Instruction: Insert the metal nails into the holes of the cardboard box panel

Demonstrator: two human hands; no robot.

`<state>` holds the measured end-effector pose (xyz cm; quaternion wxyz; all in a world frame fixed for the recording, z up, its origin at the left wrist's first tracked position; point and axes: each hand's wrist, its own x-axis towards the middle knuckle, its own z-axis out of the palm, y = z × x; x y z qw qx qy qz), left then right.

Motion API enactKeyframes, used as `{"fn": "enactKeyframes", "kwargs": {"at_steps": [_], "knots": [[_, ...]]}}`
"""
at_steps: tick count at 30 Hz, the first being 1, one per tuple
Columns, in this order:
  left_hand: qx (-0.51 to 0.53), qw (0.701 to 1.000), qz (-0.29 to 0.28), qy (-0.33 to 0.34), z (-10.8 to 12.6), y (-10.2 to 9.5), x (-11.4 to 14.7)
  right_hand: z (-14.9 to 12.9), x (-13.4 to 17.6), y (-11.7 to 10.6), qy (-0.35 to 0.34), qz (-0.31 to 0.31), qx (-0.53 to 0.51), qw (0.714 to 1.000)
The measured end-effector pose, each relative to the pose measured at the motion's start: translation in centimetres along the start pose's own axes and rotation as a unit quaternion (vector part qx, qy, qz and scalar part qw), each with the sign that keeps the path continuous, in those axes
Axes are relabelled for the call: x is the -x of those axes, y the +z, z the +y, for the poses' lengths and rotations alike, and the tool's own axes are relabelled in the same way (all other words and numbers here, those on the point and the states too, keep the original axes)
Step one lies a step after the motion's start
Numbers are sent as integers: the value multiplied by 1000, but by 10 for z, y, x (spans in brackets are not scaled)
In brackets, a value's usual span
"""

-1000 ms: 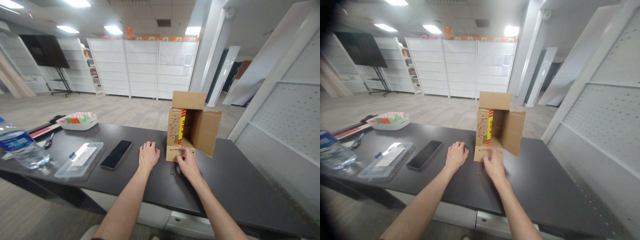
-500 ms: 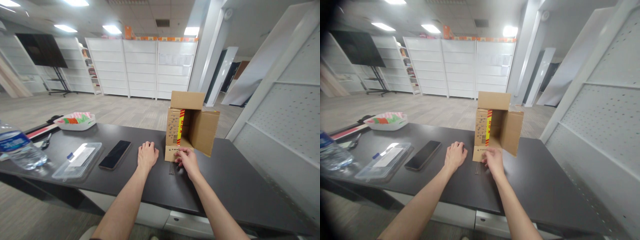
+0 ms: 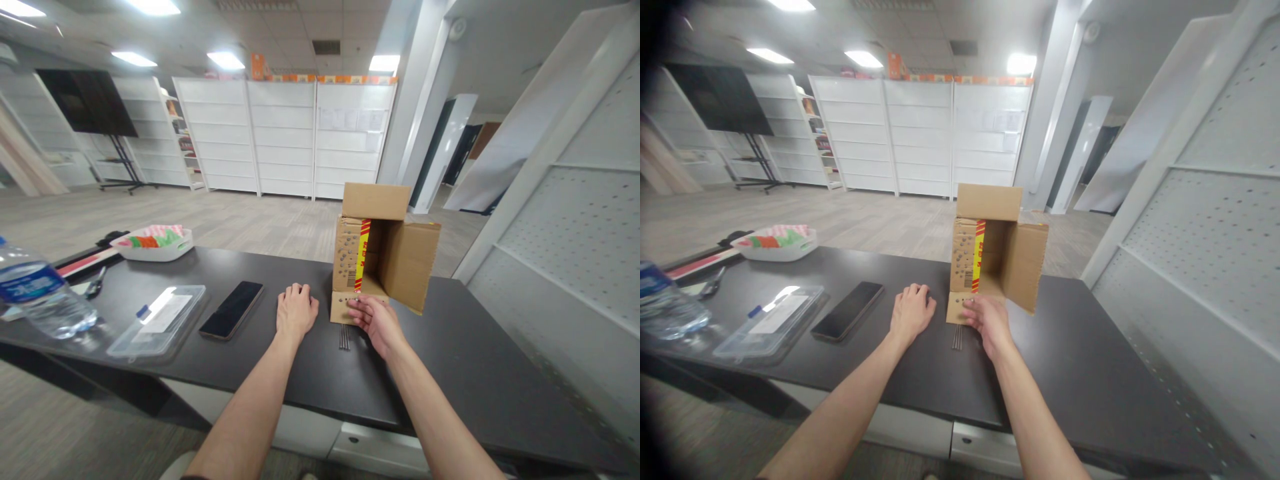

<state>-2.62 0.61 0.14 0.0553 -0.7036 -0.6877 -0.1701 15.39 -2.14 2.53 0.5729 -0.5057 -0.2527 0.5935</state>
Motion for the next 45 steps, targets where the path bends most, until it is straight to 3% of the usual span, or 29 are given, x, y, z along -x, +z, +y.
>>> {"fn": "enactKeyframes", "kwargs": {"at_steps": [10,18,30,36,40,45], "knots": [[12,1000,-1,-1,-1,1,0,-5,3,4,38,1,-55,998],[3,1000,3,3,-1,1,0,-9,11,10,-20,-13,-57,998],[7,1000,7,7,-1,3,0,7,7,6,-17,35,-74,996],[5,1000,7,6,-1,3,0,16,0,-3,-81,49,14,995],[6,1000,10,6,-1,2,-1,23,-9,-13,-164,51,162,972],[3,1000,11,6,-1,1,0,25,-12,-15,-181,24,237,954]]}}
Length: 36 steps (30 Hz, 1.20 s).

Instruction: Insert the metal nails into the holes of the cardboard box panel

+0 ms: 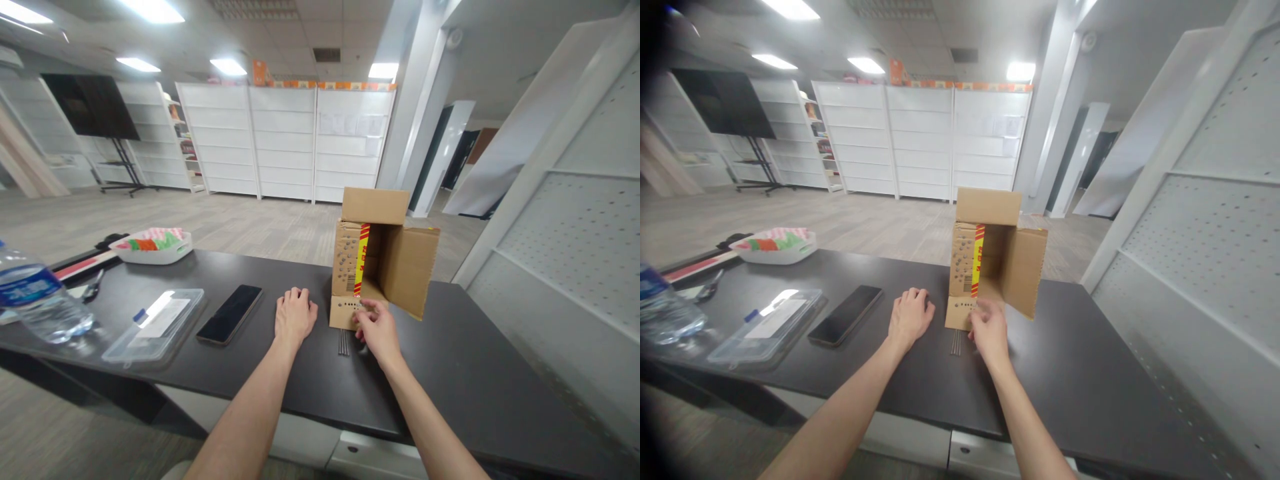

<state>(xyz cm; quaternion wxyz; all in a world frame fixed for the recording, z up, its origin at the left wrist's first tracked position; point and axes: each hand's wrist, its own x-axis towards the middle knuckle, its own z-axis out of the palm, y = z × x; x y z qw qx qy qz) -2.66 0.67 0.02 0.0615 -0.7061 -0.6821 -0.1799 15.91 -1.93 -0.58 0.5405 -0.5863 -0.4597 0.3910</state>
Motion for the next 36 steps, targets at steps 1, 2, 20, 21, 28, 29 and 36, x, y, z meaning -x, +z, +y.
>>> {"fn": "enactKeyframes", "kwargs": {"at_steps": [1,2,20,21,28,29,36], "knots": [[0,1000,-3,-1,0,0,0,-1,0,1,0,-3,3,1000],[0,1000,-6,-2,0,0,0,-3,0,2,2,-6,5,1000],[2,1000,-11,-8,0,0,0,-1,-5,5,2,-3,32,999],[3,1000,-9,-7,0,0,0,-2,-5,5,4,-2,27,1000],[6,1000,-12,-8,1,-1,0,-8,-8,7,32,0,-1,999],[4,1000,-12,-8,1,-1,0,-9,-9,7,34,-1,0,999],[0,1000,-8,-5,0,1,-1,-11,-17,7,33,-8,25,999]]}}
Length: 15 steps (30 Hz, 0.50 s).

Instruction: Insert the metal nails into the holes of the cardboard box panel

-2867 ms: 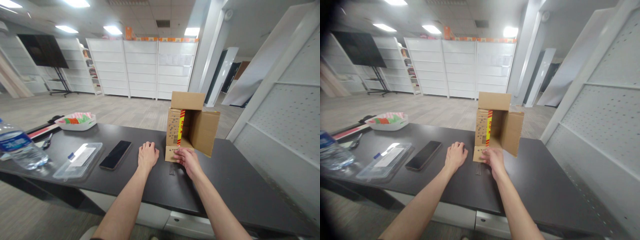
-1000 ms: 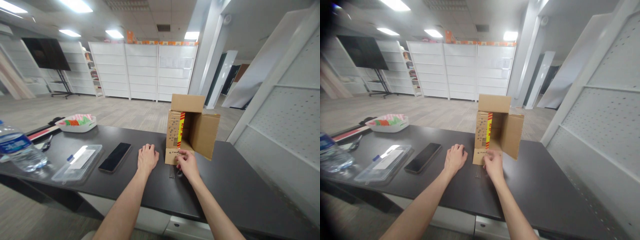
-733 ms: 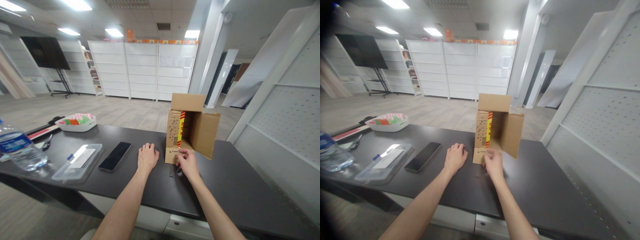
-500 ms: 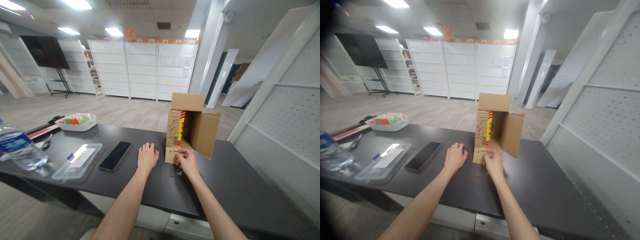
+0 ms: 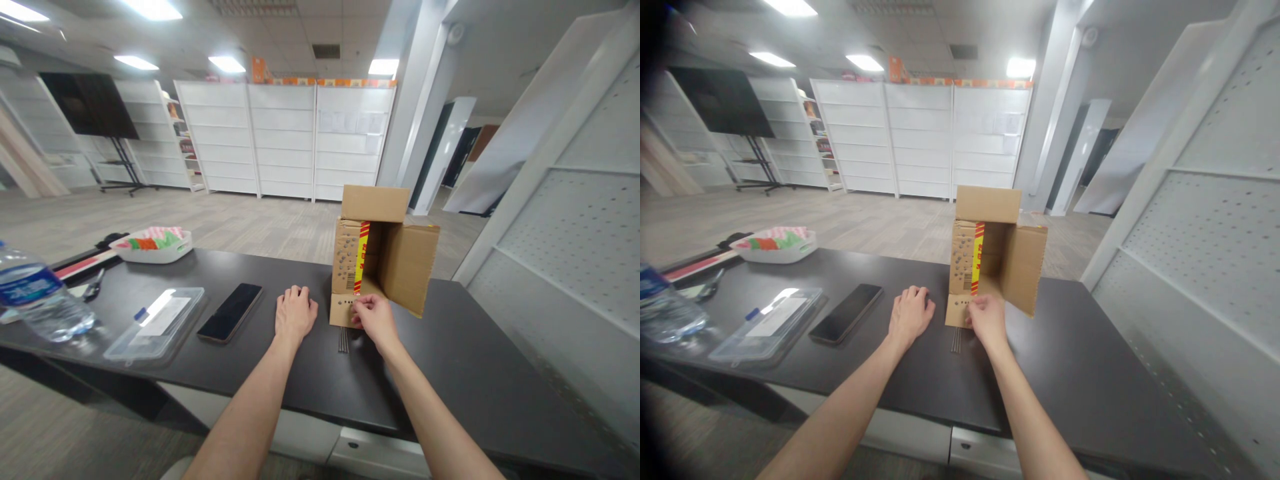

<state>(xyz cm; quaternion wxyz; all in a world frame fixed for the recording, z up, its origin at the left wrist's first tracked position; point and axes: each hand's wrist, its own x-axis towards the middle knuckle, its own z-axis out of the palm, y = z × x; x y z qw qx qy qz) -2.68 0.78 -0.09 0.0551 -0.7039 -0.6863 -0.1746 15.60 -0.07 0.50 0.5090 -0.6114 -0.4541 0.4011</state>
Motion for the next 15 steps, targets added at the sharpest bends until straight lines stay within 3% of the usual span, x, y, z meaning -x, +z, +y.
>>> {"fn": "enactKeyframes", "kwargs": {"at_steps": [9,15], "knots": [[-2,1000,-4,-1,1,-2,0,-3,-5,-1,-45,50,72,995],[10,1000,-9,-3,1,-3,1,-19,2,0,-119,94,131,980]]}}
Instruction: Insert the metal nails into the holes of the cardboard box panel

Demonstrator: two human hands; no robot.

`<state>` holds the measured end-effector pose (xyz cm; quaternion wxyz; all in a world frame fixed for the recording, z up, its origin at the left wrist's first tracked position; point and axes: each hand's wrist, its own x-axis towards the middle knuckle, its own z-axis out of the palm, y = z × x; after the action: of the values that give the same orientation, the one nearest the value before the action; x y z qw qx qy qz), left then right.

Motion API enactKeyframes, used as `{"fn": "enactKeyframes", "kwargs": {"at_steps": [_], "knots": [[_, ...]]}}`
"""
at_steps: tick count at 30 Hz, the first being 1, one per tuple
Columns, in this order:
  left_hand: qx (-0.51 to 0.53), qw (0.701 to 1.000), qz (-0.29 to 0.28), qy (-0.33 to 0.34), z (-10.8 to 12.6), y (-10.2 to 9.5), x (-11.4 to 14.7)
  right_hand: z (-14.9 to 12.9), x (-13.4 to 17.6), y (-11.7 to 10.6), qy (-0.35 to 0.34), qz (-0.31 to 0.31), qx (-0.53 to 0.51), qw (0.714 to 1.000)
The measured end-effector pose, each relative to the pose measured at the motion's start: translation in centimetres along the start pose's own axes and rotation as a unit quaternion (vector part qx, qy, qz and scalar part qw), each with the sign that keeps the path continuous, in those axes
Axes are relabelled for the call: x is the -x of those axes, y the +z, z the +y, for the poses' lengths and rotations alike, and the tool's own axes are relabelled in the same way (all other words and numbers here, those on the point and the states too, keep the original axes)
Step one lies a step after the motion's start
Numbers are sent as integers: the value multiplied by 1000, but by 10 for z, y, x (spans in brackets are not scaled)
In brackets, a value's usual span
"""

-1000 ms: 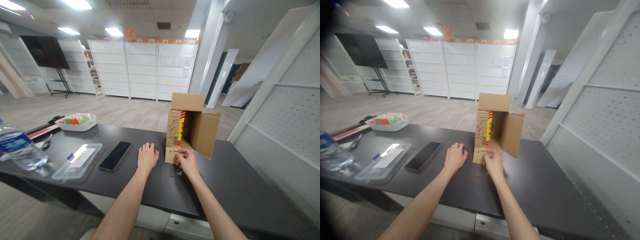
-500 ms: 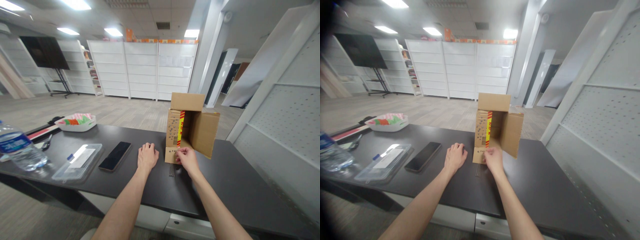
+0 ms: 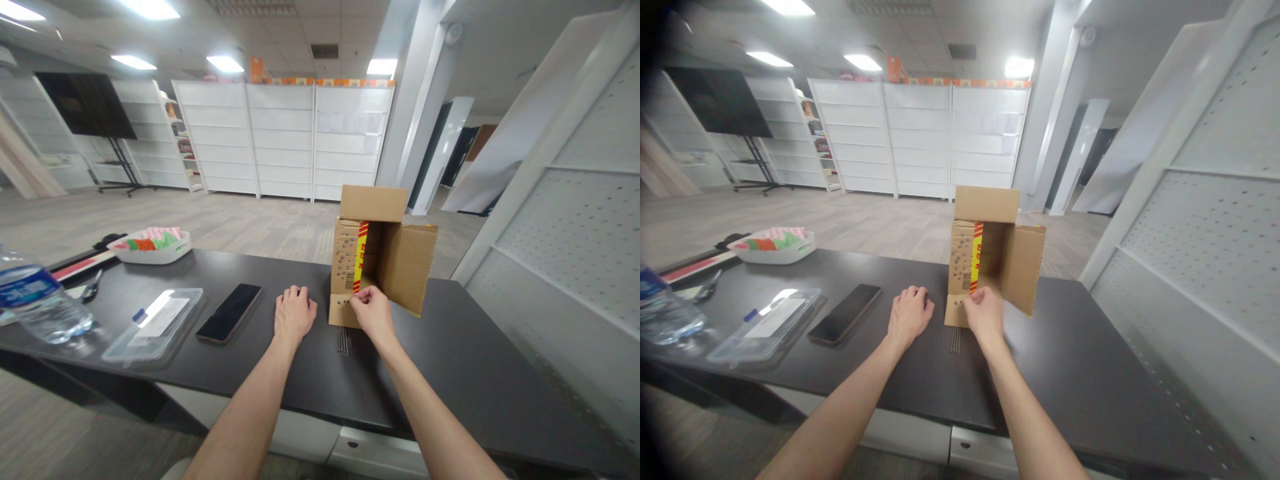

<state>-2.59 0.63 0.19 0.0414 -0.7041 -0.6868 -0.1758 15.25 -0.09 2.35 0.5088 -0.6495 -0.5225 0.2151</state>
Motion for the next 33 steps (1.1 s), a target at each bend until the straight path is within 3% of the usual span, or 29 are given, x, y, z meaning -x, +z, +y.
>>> {"fn": "enactKeyframes", "kwargs": {"at_steps": [8,17,33], "knots": [[-5,1000,9,2,-1,1,0,-12,24,-19,-48,-22,-20,998],[0,1000,1,-4,0,0,1,26,66,-38,-90,-117,-20,989],[-6,1000,11,3,-1,2,2,36,83,-38,-170,-196,92,961]]}}
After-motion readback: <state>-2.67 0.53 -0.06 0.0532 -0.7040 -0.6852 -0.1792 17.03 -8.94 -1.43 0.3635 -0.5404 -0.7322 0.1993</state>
